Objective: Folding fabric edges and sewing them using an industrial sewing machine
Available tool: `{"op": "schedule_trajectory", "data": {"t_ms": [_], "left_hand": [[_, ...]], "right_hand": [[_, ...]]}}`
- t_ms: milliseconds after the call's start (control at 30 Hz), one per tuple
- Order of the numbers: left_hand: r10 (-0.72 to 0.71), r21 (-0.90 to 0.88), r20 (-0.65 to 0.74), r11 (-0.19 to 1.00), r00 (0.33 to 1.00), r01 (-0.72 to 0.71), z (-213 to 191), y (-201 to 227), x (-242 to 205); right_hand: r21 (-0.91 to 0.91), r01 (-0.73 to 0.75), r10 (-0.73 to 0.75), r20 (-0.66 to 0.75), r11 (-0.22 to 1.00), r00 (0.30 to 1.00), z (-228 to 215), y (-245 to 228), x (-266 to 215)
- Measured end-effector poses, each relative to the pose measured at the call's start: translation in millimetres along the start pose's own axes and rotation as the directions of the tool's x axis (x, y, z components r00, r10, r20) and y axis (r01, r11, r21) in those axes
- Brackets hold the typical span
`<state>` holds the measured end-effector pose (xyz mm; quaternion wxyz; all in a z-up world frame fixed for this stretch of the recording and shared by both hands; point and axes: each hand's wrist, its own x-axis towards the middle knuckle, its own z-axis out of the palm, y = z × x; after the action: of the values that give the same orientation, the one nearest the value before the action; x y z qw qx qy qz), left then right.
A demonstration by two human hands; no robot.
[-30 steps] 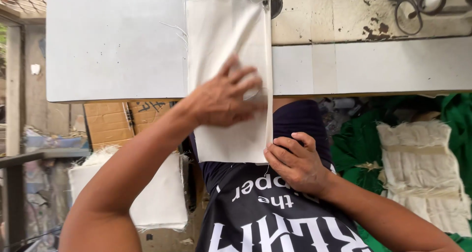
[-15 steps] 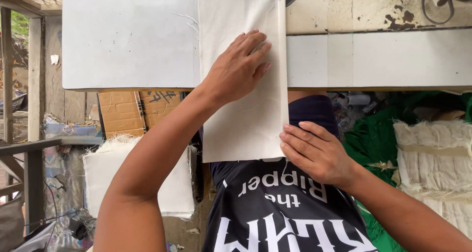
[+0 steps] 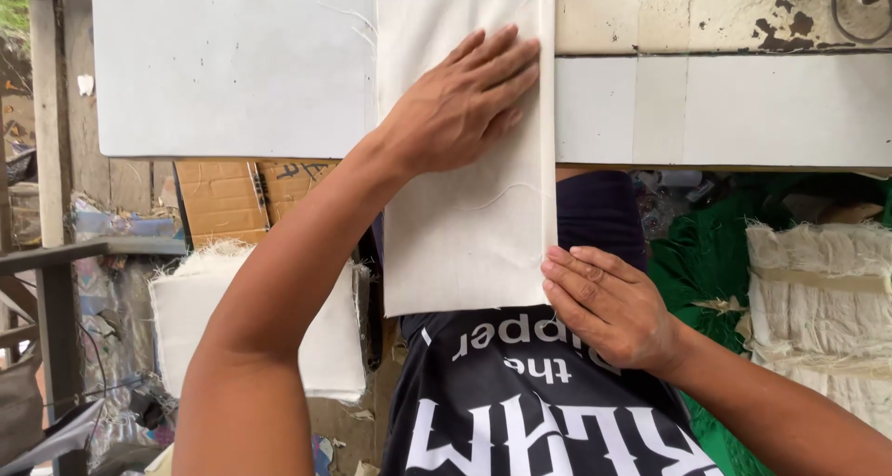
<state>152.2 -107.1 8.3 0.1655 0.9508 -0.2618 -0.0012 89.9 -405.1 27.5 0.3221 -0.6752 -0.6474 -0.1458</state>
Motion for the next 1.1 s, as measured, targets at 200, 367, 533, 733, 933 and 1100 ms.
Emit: {"op": "schedule_trajectory", "data": {"t_ms": [200, 367, 533, 733, 933, 1100], "left_hand": [[0.099, 0.030, -0.063, 0.995, 0.993, -0.097, 9.7, -10.5, -11.9], [-0.017, 0.003, 0.130, 1.000, 0.991, 0.017, 14.9, 22.0, -14.2], [0.078, -0.005, 0.057, 0.997, 0.995, -0.078, 13.8, 23.7, -35.0], [0.068, -0.016, 0.092, 0.998, 0.993, -0.067, 1.2, 18.3, -35.2], [0.048, -0.113, 0.154, 0.993, 0.987, -0.031, -15.2, -8.3, -16.1], [0.075, -0.107, 0.078, 0.992, 0.994, -0.066, -16.6, -38.7, 0.3]], "right_hand": [[-0.014, -0.025, 0.026, 0.072, 1.000, 0.997, 4.1, -1.8, -9.0], [-0.015, -0.035, 0.037, 0.163, 0.999, 0.986, -6.6, 1.2, -19.5], [0.009, -0.040, 0.038, 0.139, 0.999, 0.990, 0.1, -0.7, -11.6], [-0.004, -0.083, 0.082, 0.162, 0.997, 0.983, 6.8, 0.0, -4.9], [-0.005, -0.144, 0.143, 0.163, 0.990, 0.976, 13.8, 24.9, 13.8], [-0.039, -0.135, 0.139, 0.129, 0.990, 0.982, 19.1, 52.3, 27.5]]}}
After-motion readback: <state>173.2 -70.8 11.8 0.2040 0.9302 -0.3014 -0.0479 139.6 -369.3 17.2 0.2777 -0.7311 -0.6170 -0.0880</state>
